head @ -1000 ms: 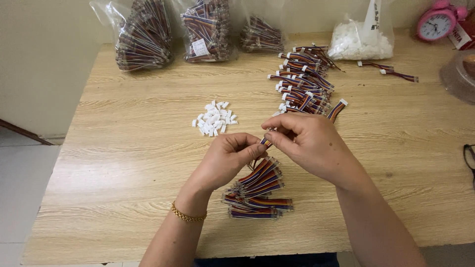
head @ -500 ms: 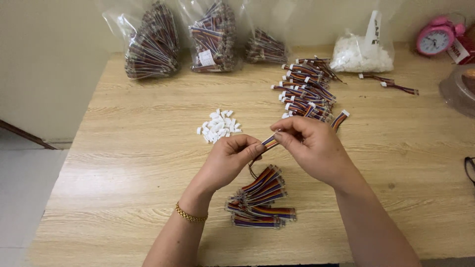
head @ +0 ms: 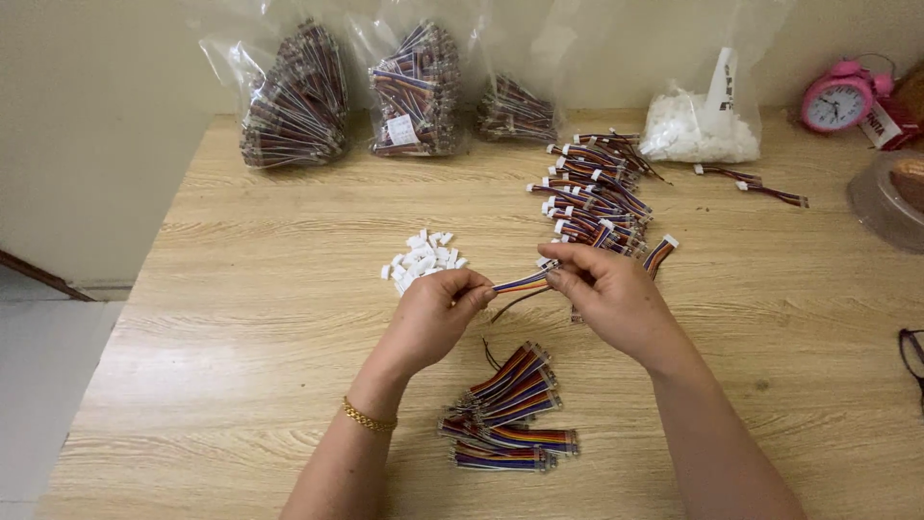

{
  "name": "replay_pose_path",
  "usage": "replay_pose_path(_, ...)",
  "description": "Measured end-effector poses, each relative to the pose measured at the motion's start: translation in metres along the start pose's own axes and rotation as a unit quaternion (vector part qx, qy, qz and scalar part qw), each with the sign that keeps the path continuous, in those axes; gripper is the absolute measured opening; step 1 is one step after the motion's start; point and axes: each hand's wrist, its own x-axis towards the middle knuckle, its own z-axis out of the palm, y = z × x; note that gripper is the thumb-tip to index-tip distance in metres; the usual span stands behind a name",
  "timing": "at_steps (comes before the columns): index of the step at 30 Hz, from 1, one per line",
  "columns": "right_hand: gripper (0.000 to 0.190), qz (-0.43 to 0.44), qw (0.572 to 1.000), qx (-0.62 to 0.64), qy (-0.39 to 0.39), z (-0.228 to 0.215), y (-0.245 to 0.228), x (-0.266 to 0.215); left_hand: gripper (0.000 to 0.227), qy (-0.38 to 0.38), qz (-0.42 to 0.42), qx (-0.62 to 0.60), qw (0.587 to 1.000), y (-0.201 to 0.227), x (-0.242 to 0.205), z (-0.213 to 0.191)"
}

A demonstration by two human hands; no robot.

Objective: Assembling wire harnesses by inserting wire bundles into plastic connectors.

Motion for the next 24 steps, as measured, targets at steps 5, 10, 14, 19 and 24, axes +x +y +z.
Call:
replay_pose_path(5, 0.025, -0.070, 0.945, -0.314, -0.054, 0.003, -0.009, 0.016, 0.011, 0.035, 0.043, 0.123, 0.991, 0.004, 0.006, 0.009)
replay_pose_path(10, 0.020, -0.107, 0.922, -0.366, -0.070, 0.018, 0.005, 0.026, 0.007, 0.074, 0.113, 0.214, 0.967, -0.001, 0.010, 0.014)
replay_pose_path(14, 0.018, -0.132, 0.920, -0.360, -0.077, 0.018, 0.016, 0.032, 0.009, 0.076, 0.113, 0.190, 0.972, 0.001, 0.010, 0.009)
replay_pose_path(19, 0.023, -0.081, 0.933, -0.335, -0.104, 0.001, -0.003, 0.033, 0.015, 0.055, 0.051, 0.097, 0.992, 0.001, 0.003, -0.001)
replay_pose_path(24, 0.018, -0.106, 0.952, -0.268, -0.099, -0.001, 0.004, 0.034, 0.013, 0.059, 0.020, -0.058, 0.996, -0.008, 0.005, -0.005)
